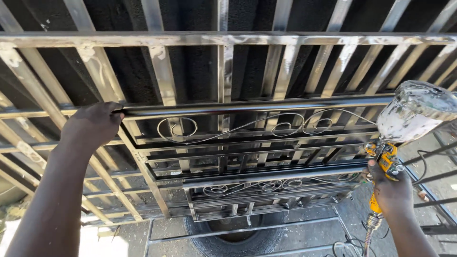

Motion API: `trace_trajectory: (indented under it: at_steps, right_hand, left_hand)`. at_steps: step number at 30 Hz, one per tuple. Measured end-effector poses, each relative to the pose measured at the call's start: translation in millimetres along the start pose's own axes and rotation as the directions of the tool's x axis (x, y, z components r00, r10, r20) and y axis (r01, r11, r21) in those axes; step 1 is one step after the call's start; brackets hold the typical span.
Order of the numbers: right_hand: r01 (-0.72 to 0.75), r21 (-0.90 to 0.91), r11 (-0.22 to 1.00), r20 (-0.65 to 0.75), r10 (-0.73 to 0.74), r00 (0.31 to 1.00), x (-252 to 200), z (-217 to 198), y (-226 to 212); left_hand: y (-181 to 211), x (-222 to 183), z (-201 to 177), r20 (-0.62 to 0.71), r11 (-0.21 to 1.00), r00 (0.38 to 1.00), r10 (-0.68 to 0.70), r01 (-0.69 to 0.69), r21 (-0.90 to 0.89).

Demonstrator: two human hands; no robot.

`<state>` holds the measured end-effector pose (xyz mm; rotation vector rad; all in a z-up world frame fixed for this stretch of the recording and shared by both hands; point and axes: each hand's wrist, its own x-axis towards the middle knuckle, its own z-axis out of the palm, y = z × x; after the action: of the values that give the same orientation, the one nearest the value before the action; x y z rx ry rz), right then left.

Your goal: Spray painting a decorative metal gate using a pneumatic spray gun

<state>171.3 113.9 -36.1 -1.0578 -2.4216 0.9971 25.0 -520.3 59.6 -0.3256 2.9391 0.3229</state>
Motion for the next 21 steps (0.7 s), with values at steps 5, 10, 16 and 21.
trace_trajectory:
  at_steps: [5,10,16,21]
  right_hand:
    - [-0.08,0.391,0.917,0.172,0.012,0.985,-44.5,-2.9,-29.7]
    - [-0.033,0.663,0.748,0.347,-0.268,0.899,-54.4,17.1,-1.4]
    - [-0.021,0.68,0.733,0.416,-0.362,0.834,-76.1,18.6,-33.6]
    - [0.051,0.704,0.708,0.354,-0.412,0.839,-72.9,36.7,-34.6]
  left_hand:
    - [28.4,1.1,8.2,0.005,0.977,0.999,-0.044,0.042,0.209]
    - [64.9,0.6,4.4,0.065,0.931,0.993,-0.1,0.07,0.359]
    - [65.9,14.2,15.4,0.084,0.941,0.992,-0.091,0.058,0.334]
    - [66.7,13.7,18.9,0.046,0.918,0.997,-0.067,0.044,0.395]
